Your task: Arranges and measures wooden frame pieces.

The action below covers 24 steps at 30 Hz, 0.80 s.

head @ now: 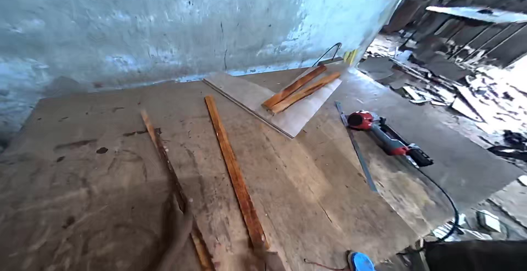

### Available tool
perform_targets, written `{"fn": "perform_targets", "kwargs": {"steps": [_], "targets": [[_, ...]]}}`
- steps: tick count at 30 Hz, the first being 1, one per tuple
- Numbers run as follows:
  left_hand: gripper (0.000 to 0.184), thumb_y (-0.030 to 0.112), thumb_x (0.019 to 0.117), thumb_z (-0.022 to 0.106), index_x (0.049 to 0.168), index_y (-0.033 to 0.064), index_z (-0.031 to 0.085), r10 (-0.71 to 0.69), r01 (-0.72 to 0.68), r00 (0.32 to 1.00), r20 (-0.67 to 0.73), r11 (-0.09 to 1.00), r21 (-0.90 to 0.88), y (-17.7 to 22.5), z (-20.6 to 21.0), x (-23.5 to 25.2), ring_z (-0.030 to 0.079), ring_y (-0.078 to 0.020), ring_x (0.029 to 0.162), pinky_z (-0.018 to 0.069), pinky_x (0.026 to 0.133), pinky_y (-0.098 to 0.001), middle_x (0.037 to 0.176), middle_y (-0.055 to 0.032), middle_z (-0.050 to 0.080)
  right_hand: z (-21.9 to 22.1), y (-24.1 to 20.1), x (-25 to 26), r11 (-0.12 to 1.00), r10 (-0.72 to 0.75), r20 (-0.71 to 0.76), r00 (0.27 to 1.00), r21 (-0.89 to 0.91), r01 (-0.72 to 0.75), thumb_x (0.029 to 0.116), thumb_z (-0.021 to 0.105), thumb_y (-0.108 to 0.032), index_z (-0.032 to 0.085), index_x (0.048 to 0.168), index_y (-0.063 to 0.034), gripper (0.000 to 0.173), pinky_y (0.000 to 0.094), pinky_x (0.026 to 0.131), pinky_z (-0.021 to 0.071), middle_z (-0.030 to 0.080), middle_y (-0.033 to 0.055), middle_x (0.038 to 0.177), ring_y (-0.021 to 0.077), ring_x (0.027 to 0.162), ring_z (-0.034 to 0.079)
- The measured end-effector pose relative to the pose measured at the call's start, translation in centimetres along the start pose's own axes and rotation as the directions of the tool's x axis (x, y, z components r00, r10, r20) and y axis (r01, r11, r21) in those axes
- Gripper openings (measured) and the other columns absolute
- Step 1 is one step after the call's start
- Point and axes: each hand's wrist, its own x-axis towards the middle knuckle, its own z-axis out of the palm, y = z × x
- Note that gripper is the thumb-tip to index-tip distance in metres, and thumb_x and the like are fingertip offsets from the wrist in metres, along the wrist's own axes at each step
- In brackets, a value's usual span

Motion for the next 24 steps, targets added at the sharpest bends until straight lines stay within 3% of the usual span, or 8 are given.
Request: {"fn": "perform_targets", "kwargs": {"steps": [3, 6, 8, 10, 13, 18, 22, 24], "targets": [[0.102, 0.06, 0.0902, 0.067, 0.163, 0.0048, 0.022, 0.01, -0.012, 1.0, 0.018, 0.991, 0.132, -2.0, 2.8, 0.6, 0.057, -0.0329, 0.133, 0.0494, 0.109, -0.053, 0.153, -0.02, 0.049, 0.5, 2.9, 4.1, 0.999, 0.018, -0.181, 0.983, 0.037, -0.012, 0.0853, 0.081, -0.027, 0.063, 0.134, -0.0058, 0.056, 0.0485, 0.102, 0.0542, 0.068, 0.0136, 0.128, 0.0288, 0.119, 0.064], [0.081, 0.048, 0.0899, 0.067, 0.155, 0.0045, 0.043, 0.166, -0.144, 0.979, -0.118, 0.975, 0.169, -6.8, 6.7, 2.0, 0.065, -0.027, 0.121, 0.0558, 0.098, -0.0459, 0.142, -0.016, 0.061, 1.5, 4.4, 8.2, 0.999, 0.032, -0.121, 0.992, 0.025, -0.03, 0.0777, 0.085, -0.037, 0.055, 0.146, -0.0118, 0.079, 0.0481, 0.104, 0.0528, 0.063, 0.011, 0.137, 0.0261, 0.123, 0.062], [0.085, 0.036, 0.0928, 0.067, 0.164, 0.0138, 0.026, 0.049, -0.056, 0.997, 0.067, 0.993, 0.108, -4.1, 5.0, 2.3, 0.055, -0.0216, 0.137, 0.0494, 0.109, -0.0447, 0.158, -0.0091, 0.047, 2.9, 5.0, 10.4, 0.999, 0.026, -0.087, 0.996, -0.035, -0.03, 0.0708, 0.088, -0.046, 0.052, 0.148, -0.0142, 0.091, 0.0478, 0.1, 0.0547, 0.063, 0.0108, 0.136, 0.0256, 0.12, 0.063], [0.083, 0.035, 0.0895, 0.071, 0.159, 0.0073, 0.036, 0.166, -0.165, 0.983, -0.074, 0.986, 0.028, -3.6, 5.9, 1.5, 0.063, -0.0247, 0.126, 0.0549, 0.101, -0.0451, 0.145, -0.0147, 0.059, 3.7, 4.8, 11.5, 0.992, 0.032, -0.09, 0.995, -0.118, -0.043, 0.0665, 0.089, -0.051, 0.054, 0.148, -0.0177, 0.095, 0.0498, 0.099, 0.0556, 0.062, 0.0096, 0.139, 0.0277, 0.122, 0.063], [0.085, 0.03, 0.0924, 0.068, 0.164, 0.0158, 0.026, 0.121, -0.12, 0.992, 0.037, 0.993, -0.019, -0.3, 4.1, 0.7, 0.057, -0.022, 0.135, 0.0517, 0.107, -0.046, 0.156, -0.0099, 0.05, 3.8, 4.6, 11.7, 0.992, 0.037, -0.087, 0.996, -0.119, -0.047, 0.0683, 0.087, -0.038, 0.055, 0.146, -0.0175, 0.087, 0.0507, 0.102, 0.053, 0.06, 0.0085, 0.142, 0.0296, 0.126, 0.06], [0.083, 0.018, 0.0918, 0.07, 0.164, 0.0171, 0.028, 0.072, -0.05, 0.993, 0.096, 0.977, -0.209, 1.6, 3.5, -0.9, 0.048, -0.0185, 0.144, 0.0449, 0.116, -0.0421, 0.163, -0.0073, 0.041, 1.3, 4.0, 10.1, 0.955, 0.11, 0.001, 0.994, 0.279, -0.106, 0.0717, 0.09, -0.025, 0.052, 0.146, -0.0152, 0.084, 0.0421, 0.082, 0.0627, 0.071, 0.0062, 0.117, 0.0168, 0.095, 0.072], [0.086, 0.002, 0.0865, 0.071, 0.162, 0.0159, 0.033, 0.054, 0.051, 0.984, 0.167, 0.822, -0.567, 2.5, 3.0, -4.0, 0.052, -0.0133, 0.139, 0.052, 0.11, -0.0362, 0.161, -0.0034, 0.045, -3.3, 2.7, 7.0, 0.648, 0.042, 0.11, 0.993, 0.753, -0.111, 0.0794, 0.077, 0.005, 0.045, 0.148, -0.0002, 0.076, 0.0429, 0.084, 0.0632, 0.068, 0.014, 0.127, 0.0242, 0.101, 0.071], [0.083, 0.0, 0.0859, 0.072, 0.16, 0.014, 0.037, 0.049, 0.101, 0.976, 0.21, 0.756, -0.647, 4.3, 2.3, -5.7, 0.057, -0.0151, 0.135, 0.0552, 0.106, -0.037, 0.156, -0.0038, 0.051, -5.4, 2.8, 4.9, 0.553, 0.032, 0.114, 0.993, 0.826, -0.113, 0.0838, 0.072, 0.007, 0.045, 0.147, 0.003, 0.069, 0.043, 0.083, 0.0623, 0.069, 0.016, 0.124, 0.0248, 0.098, 0.071]]}}
